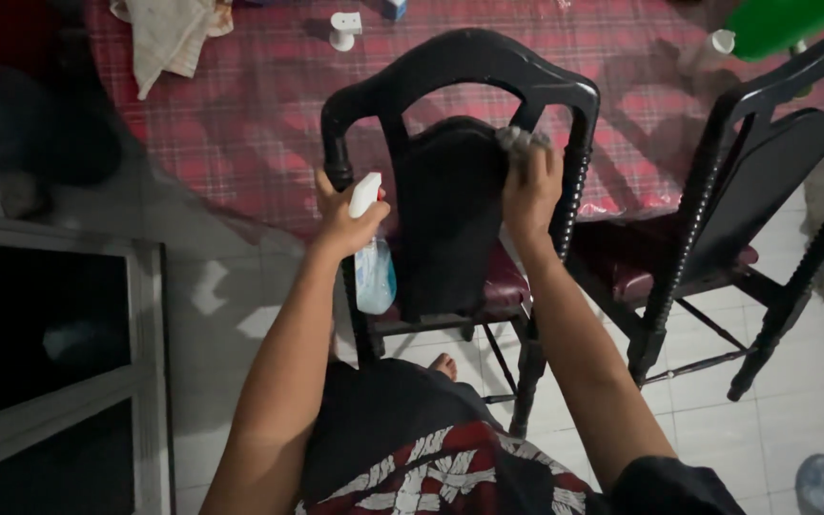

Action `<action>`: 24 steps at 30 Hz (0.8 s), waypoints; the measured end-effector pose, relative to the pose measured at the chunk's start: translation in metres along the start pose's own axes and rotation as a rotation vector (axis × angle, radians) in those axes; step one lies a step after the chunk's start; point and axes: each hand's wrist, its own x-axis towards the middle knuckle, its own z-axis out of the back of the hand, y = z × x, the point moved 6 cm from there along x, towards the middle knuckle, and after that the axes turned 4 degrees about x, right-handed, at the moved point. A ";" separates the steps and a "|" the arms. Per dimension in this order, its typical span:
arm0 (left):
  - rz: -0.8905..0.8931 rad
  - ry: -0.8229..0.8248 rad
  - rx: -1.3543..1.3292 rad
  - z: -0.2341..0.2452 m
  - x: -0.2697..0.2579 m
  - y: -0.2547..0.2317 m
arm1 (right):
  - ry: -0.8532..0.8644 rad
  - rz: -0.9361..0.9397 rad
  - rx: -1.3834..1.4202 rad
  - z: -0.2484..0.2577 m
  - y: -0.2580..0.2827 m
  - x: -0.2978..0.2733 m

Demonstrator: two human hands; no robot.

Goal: Cleaning wooden and padded dining chairs with a spray bottle and cloth.

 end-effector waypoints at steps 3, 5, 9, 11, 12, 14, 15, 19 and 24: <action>0.058 0.012 -0.175 0.004 -0.002 -0.007 | 0.013 -0.057 0.039 0.004 -0.004 0.010; 0.050 0.008 -0.063 0.002 -0.003 0.000 | -0.028 -0.101 0.098 0.004 -0.008 0.028; 0.062 0.032 0.061 0.003 -0.002 -0.003 | -0.134 0.054 0.030 0.005 -0.007 0.033; 0.057 0.003 0.024 0.004 0.001 -0.002 | -0.130 0.074 0.005 0.003 -0.003 0.029; 0.051 -0.006 -0.011 0.003 -0.002 -0.001 | -0.125 0.078 -0.033 0.005 -0.001 0.022; 0.025 -0.038 -0.009 0.001 -0.004 0.003 | -0.102 0.006 0.014 0.003 -0.011 0.018; -0.004 -0.073 -0.005 0.002 -0.002 0.003 | -0.082 -0.065 0.065 0.000 -0.019 0.019; 0.026 -0.078 -0.006 -0.004 -0.005 0.010 | -0.142 -0.222 0.182 0.000 -0.031 0.025; 0.049 0.067 0.005 -0.002 0.001 0.002 | -0.067 0.075 -0.018 0.006 0.005 0.032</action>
